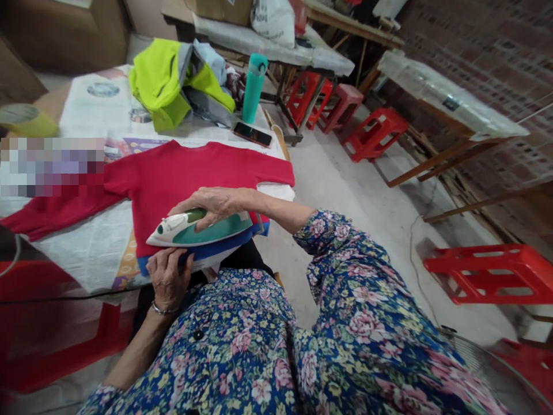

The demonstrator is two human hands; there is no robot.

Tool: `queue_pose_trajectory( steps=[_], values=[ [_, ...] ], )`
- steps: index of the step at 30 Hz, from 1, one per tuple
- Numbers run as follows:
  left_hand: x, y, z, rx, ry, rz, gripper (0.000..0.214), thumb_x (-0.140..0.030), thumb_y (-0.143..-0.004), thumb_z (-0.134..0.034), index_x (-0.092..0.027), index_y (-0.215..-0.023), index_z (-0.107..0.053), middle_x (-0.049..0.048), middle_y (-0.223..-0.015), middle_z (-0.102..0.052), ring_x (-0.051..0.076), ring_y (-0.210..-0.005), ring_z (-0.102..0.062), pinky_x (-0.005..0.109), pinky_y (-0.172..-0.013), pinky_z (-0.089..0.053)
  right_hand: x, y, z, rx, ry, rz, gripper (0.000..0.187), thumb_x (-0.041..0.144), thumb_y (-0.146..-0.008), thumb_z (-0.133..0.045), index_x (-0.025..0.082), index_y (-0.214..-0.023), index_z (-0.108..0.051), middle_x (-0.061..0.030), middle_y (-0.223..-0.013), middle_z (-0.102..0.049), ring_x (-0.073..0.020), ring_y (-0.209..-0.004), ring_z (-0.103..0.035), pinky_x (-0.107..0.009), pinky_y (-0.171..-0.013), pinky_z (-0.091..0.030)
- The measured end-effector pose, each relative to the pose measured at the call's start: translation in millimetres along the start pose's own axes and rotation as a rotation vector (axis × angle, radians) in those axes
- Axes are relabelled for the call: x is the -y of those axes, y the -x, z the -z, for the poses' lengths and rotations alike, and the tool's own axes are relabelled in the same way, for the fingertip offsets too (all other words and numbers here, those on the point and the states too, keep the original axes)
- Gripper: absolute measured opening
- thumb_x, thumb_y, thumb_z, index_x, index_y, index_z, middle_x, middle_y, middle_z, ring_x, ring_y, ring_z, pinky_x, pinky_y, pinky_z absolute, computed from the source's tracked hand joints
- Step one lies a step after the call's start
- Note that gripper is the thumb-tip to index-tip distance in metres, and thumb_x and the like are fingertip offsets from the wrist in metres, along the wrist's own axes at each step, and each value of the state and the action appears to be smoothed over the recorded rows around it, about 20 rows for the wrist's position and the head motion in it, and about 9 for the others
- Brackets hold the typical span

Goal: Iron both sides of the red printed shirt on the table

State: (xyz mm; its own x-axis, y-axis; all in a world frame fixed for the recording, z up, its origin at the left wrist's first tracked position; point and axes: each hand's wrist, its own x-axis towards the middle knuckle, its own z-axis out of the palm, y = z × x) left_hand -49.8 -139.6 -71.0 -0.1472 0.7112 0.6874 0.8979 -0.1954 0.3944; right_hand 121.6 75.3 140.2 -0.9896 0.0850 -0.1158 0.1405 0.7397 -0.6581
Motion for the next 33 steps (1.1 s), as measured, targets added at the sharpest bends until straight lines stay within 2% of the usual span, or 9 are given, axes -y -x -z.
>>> queue_pose_trajectory(
  steps=[7,10,17,19,23,28,33],
  values=[
    [-1,-4,1.8,-0.050,-0.033,-0.062,0.015,-0.035,-0.112,-0.068,-0.023,-0.112,-0.077,0.0113,-0.108,-0.078,0.028,-0.104,-0.066,0.043,-0.098,-0.043,-7,1,-12,-0.096,0.072,-0.177,0.064,0.012,-0.101,-0.077,0.018,-0.164,-0.066,-0.0133,-0.142,-0.081,-0.0270,-0.119,-0.073,-0.037,-0.103,-0.054],
    [-1,-6,2.2,-0.035,-0.058,-0.053,0.018,-0.038,-0.112,-0.066,-0.024,-0.110,-0.077,0.0113,-0.107,-0.077,0.029,-0.104,-0.065,0.043,-0.099,-0.043,-12,-8,-9,-0.146,0.103,-0.200,0.064,0.011,-0.099,-0.077,0.020,-0.162,-0.067,-0.0124,-0.140,-0.081,-0.0284,-0.120,-0.072,-0.040,-0.105,-0.053],
    [3,-6,2.7,-0.017,-0.065,-0.022,0.023,-0.042,-0.113,-0.063,-0.024,-0.109,-0.077,0.0119,-0.108,-0.076,0.030,-0.104,-0.064,0.045,-0.100,-0.043,-36,-33,2,-0.305,0.149,-0.237,0.054,0.012,-0.097,-0.074,0.017,-0.150,-0.070,-0.0119,-0.137,-0.079,-0.0276,-0.121,-0.069,-0.038,-0.106,-0.052],
    [3,-6,2.8,-0.001,-0.056,-0.004,0.023,-0.042,-0.113,-0.063,-0.024,-0.110,-0.077,0.0123,-0.109,-0.076,0.030,-0.104,-0.063,0.045,-0.100,-0.043,-38,-33,1,-0.310,0.128,-0.225,0.052,0.011,-0.097,-0.073,0.016,-0.148,-0.070,-0.0108,-0.133,-0.080,-0.0261,-0.117,-0.069,-0.037,-0.104,-0.052],
    [5,-6,2.7,0.051,-0.016,0.068,0.023,-0.042,-0.112,-0.064,-0.024,-0.109,-0.078,0.0128,-0.111,-0.076,0.031,-0.107,-0.064,0.047,-0.102,-0.044,-25,-19,-4,-0.257,0.056,-0.180,0.056,0.007,-0.093,-0.074,0.016,-0.148,-0.071,-0.0080,-0.127,-0.081,-0.0247,-0.111,-0.070,-0.034,-0.097,-0.053],
    [5,-4,2.1,0.030,0.019,0.079,0.020,-0.041,-0.110,-0.067,-0.024,-0.108,-0.078,0.0129,-0.110,-0.076,0.031,-0.107,-0.064,0.047,-0.101,-0.044,-2,17,-13,-0.136,-0.029,-0.202,0.062,0.008,-0.094,-0.075,0.018,-0.155,-0.069,-0.0082,-0.132,-0.083,-0.0235,-0.109,-0.072,-0.032,-0.094,-0.053],
    [5,-2,1.6,0.052,0.027,0.127,0.019,-0.041,-0.108,-0.068,-0.024,-0.108,-0.078,0.0138,-0.111,-0.076,0.032,-0.109,-0.064,0.050,-0.104,-0.045,6,35,-20,-0.154,0.040,-0.285,0.065,0.010,-0.097,-0.074,0.022,-0.160,-0.068,-0.0093,-0.139,-0.083,-0.0262,-0.115,-0.074,-0.034,-0.096,-0.053]
  ],
)
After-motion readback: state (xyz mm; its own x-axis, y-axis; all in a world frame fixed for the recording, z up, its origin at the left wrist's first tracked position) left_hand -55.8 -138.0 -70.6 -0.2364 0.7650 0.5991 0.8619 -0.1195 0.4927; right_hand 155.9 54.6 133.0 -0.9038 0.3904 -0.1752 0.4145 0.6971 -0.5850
